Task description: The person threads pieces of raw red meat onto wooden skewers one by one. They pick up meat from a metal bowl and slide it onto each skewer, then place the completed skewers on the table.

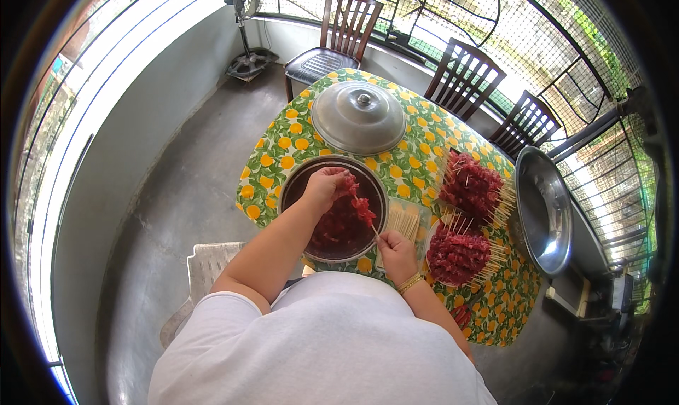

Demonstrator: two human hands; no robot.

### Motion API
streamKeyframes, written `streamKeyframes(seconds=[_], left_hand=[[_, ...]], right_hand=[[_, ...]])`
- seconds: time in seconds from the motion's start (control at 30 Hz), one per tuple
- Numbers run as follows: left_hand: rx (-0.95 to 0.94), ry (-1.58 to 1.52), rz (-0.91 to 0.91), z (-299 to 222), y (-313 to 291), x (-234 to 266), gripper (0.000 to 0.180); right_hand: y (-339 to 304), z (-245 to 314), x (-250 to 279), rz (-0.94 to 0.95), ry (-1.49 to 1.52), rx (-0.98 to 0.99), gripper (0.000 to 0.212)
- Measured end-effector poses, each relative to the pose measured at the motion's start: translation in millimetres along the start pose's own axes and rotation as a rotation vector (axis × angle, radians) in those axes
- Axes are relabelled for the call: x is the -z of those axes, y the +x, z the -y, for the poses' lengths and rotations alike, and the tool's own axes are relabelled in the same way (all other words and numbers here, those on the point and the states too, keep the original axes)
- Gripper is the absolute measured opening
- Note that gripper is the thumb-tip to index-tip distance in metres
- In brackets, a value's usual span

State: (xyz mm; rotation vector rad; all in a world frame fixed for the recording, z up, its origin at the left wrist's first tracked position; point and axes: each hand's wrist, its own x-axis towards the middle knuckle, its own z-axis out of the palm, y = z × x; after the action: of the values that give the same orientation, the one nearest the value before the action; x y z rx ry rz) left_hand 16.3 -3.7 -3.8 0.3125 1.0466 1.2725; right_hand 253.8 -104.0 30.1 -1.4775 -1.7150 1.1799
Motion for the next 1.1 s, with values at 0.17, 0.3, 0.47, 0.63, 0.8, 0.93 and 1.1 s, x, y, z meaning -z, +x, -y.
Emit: streamKeyframes(seconds=[0.17,0.3,0.47,0.63,0.8,0.93,1.1], left_hand=[[0.001,-0.004,0.000,-2,-2,-1,0.014],[0.001,0.008,0.007,3,-4,-3,0.014],[-0.031,0.000,0.068,6,-3,-3,0.015],[-0.058,-0.069,0.071,-7,-2,2,0.019],[-0.036,0.037,0.056,-22,-5,-1,0.022],[-0.035,0.123,0.055,-22,-3,-3,0.021],[0.026,0.001,0.100,-19,-3,-1,0.020]], right_hand=[[-2,1,-1,0.044,0.073,-0.065,0.017],[-1,3,-4,0.075,0.143,-0.073,0.017],[2,9,-5,0.061,0.212,-0.032,0.014],[8,10,-3,0.119,0.369,-0.125,0.012],[9,7,-4,0.135,0.324,-0.117,0.013],[10,5,-4,0.133,0.311,-0.097,0.013],[10,4,-6,0.106,0.358,-0.090,0.014]])
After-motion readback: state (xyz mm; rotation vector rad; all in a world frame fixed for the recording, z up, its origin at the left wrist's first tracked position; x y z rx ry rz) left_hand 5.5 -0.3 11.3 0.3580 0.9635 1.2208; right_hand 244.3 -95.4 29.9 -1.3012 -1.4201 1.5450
